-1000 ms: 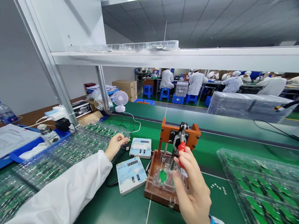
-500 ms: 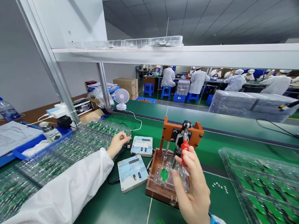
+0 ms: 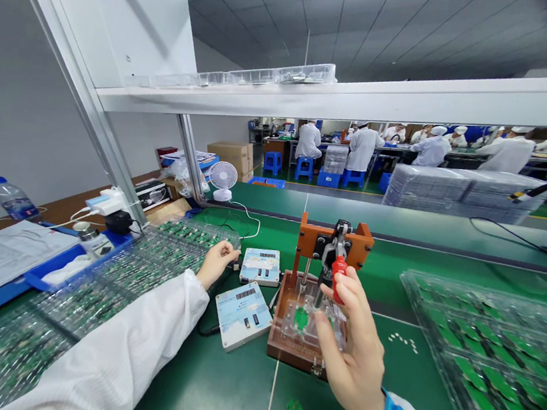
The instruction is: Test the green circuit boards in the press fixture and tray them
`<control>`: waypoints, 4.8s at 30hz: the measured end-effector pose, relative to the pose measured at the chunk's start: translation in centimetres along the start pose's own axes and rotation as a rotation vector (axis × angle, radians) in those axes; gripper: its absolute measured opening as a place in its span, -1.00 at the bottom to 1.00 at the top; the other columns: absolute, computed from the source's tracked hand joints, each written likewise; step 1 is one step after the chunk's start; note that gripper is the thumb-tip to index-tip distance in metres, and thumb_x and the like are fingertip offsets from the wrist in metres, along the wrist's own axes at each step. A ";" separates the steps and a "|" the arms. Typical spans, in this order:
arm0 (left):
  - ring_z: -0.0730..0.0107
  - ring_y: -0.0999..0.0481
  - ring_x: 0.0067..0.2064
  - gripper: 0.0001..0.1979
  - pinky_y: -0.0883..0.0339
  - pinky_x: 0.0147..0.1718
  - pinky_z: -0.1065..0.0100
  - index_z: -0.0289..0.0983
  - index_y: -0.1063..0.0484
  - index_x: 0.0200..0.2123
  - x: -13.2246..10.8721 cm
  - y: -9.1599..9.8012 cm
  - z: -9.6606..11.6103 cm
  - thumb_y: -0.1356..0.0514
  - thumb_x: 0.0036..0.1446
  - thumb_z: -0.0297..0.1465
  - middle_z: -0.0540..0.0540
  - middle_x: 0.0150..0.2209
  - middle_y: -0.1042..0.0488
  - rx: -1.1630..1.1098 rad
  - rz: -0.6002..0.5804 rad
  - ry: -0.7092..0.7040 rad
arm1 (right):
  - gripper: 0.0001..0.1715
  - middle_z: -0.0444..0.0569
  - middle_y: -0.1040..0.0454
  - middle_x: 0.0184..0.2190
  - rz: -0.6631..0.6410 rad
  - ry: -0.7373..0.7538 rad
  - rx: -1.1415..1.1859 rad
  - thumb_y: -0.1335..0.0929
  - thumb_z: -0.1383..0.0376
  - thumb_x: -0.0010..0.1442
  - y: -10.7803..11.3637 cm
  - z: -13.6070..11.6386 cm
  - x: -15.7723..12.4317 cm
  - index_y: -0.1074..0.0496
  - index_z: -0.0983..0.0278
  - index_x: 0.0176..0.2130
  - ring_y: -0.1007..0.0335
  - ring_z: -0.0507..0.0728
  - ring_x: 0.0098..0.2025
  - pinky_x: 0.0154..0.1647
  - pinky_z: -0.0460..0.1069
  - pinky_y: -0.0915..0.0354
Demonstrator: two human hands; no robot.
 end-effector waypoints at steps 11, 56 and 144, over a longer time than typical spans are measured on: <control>0.29 -0.49 -0.39 -0.56 -0.34 -0.29 0.31 -0.22 -0.27 -0.52 0.0 -0.1 0.2 -0.41 -0.17 -0.07 0.01 -0.53 -0.43 -0.007 -0.002 0.002 | -0.21 -0.03 -0.10 0.40 0.005 0.006 -0.029 -0.30 0.55 0.35 0.0 0.0 0.0 -0.14 0.06 0.41 0.00 0.37 0.43 0.25 0.33 -0.41; 0.26 -0.50 -0.39 -0.56 -0.35 -0.31 0.31 -0.22 -0.27 -0.51 0.1 -0.2 0.0 -0.38 -0.12 -0.05 -0.02 -0.52 -0.44 0.051 -0.020 -0.036 | -0.21 -0.02 -0.07 0.41 0.002 0.005 -0.002 -0.29 0.60 0.35 -0.1 0.0 -0.1 -0.14 0.08 0.41 0.08 0.37 0.46 0.27 0.34 -0.39; 0.11 -0.49 0.06 -0.74 -0.34 0.14 0.04 -0.20 -0.51 -0.16 -6.4 -7.1 6.5 -0.06 0.27 -0.26 -0.13 -0.05 -0.56 0.580 -0.301 -0.453 | -0.65 0.02 -0.57 -0.12 0.111 -0.246 -0.416 -0.31 0.14 0.41 9.6 8.2 7.6 -0.50 0.28 0.04 -0.52 0.15 -0.14 -0.12 0.04 -0.43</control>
Point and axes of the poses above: each hand's wrist, its own x-axis towards the middle knuckle, its own y-axis out of the back of the hand, z = x × y, the point moved 10 cm from there along x, towards the middle knuckle
